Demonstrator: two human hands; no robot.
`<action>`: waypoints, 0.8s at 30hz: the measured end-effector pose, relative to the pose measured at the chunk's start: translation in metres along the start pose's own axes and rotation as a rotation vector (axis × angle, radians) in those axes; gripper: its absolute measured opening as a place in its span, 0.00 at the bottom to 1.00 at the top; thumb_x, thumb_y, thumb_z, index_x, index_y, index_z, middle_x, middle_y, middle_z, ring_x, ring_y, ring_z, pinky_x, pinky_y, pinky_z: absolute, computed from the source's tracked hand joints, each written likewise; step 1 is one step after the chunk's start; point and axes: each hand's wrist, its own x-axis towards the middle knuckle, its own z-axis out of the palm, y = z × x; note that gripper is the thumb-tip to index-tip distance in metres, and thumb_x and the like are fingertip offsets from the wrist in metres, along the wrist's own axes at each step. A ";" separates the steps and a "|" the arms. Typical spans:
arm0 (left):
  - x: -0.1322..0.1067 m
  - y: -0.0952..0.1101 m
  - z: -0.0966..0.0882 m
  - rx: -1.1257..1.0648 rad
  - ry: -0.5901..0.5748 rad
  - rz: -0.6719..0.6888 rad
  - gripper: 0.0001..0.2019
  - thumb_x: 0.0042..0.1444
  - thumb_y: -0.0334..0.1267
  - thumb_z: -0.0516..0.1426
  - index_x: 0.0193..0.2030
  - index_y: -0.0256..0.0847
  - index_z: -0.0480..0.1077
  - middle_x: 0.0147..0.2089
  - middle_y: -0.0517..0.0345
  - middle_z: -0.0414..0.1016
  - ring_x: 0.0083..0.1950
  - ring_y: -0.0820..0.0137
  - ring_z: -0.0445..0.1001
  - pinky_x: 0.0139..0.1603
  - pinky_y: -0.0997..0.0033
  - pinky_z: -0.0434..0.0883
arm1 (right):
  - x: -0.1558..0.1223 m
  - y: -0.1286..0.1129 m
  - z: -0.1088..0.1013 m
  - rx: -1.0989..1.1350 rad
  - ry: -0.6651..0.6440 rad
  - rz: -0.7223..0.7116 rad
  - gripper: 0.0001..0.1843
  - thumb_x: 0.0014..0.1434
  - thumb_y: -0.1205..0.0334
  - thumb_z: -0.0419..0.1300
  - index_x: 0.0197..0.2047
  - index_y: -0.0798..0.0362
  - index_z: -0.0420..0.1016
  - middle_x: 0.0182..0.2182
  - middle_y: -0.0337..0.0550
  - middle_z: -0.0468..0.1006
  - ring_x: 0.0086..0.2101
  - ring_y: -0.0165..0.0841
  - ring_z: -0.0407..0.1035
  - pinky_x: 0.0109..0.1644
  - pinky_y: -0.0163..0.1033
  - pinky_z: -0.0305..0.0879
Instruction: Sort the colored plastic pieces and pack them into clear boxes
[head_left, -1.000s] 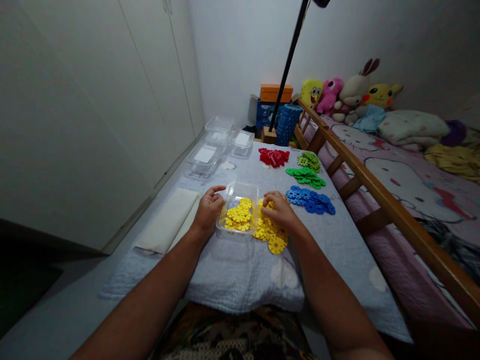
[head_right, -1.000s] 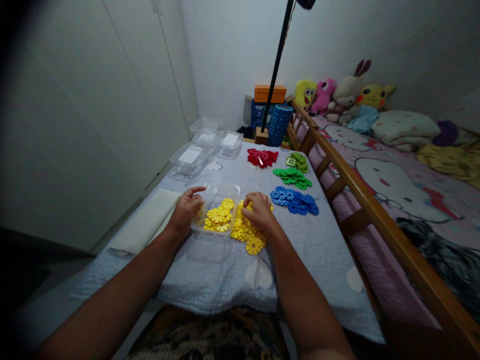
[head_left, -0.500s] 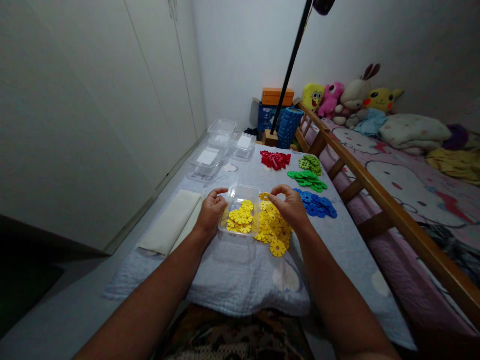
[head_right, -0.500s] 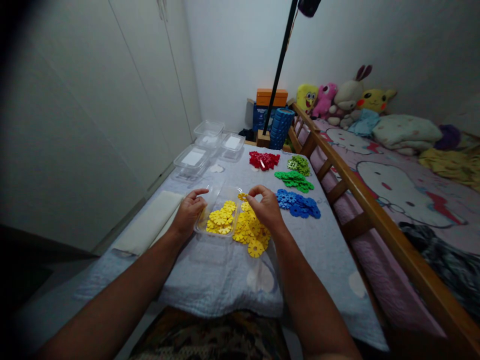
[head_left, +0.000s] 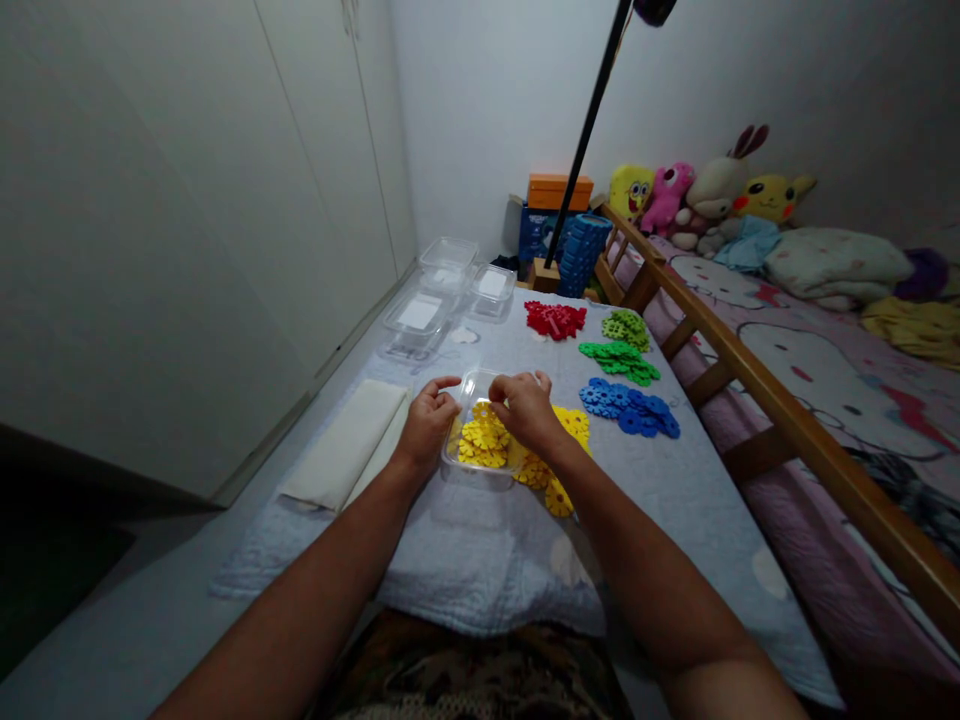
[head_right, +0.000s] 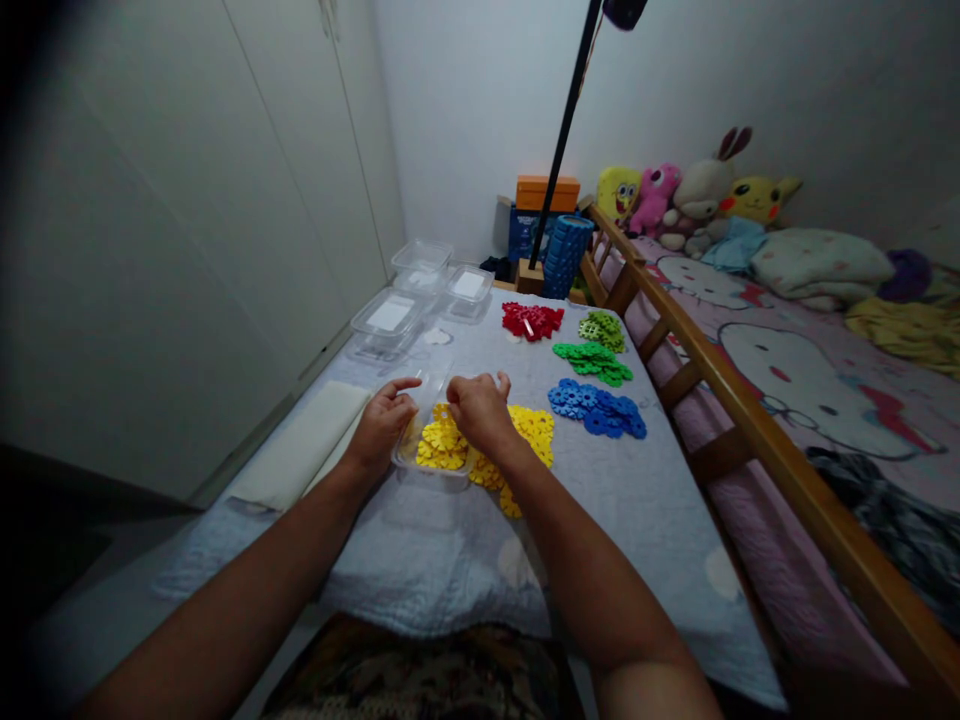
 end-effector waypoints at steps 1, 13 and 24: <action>0.000 0.000 0.000 -0.002 -0.001 -0.001 0.23 0.43 0.35 0.60 0.49 0.38 0.69 0.21 0.74 0.56 0.21 0.78 0.51 0.23 0.75 0.49 | 0.001 0.000 0.002 -0.009 0.000 0.000 0.05 0.62 0.69 0.60 0.37 0.49 0.76 0.37 0.42 0.81 0.48 0.40 0.69 0.68 0.60 0.40; -0.002 0.003 0.002 0.012 0.023 -0.010 0.23 0.42 0.36 0.61 0.49 0.38 0.69 0.21 0.74 0.55 0.21 0.78 0.51 0.23 0.75 0.48 | -0.017 0.035 -0.026 0.109 0.165 0.009 0.06 0.59 0.65 0.62 0.40 0.47 0.79 0.44 0.47 0.81 0.52 0.45 0.67 0.63 0.58 0.50; 0.001 0.000 -0.001 0.039 0.019 0.018 0.22 0.43 0.35 0.60 0.48 0.38 0.70 0.22 0.73 0.55 0.21 0.78 0.51 0.23 0.75 0.48 | -0.051 0.060 -0.021 -0.009 -0.169 -0.029 0.17 0.53 0.57 0.70 0.47 0.47 0.82 0.56 0.49 0.75 0.59 0.49 0.60 0.64 0.58 0.51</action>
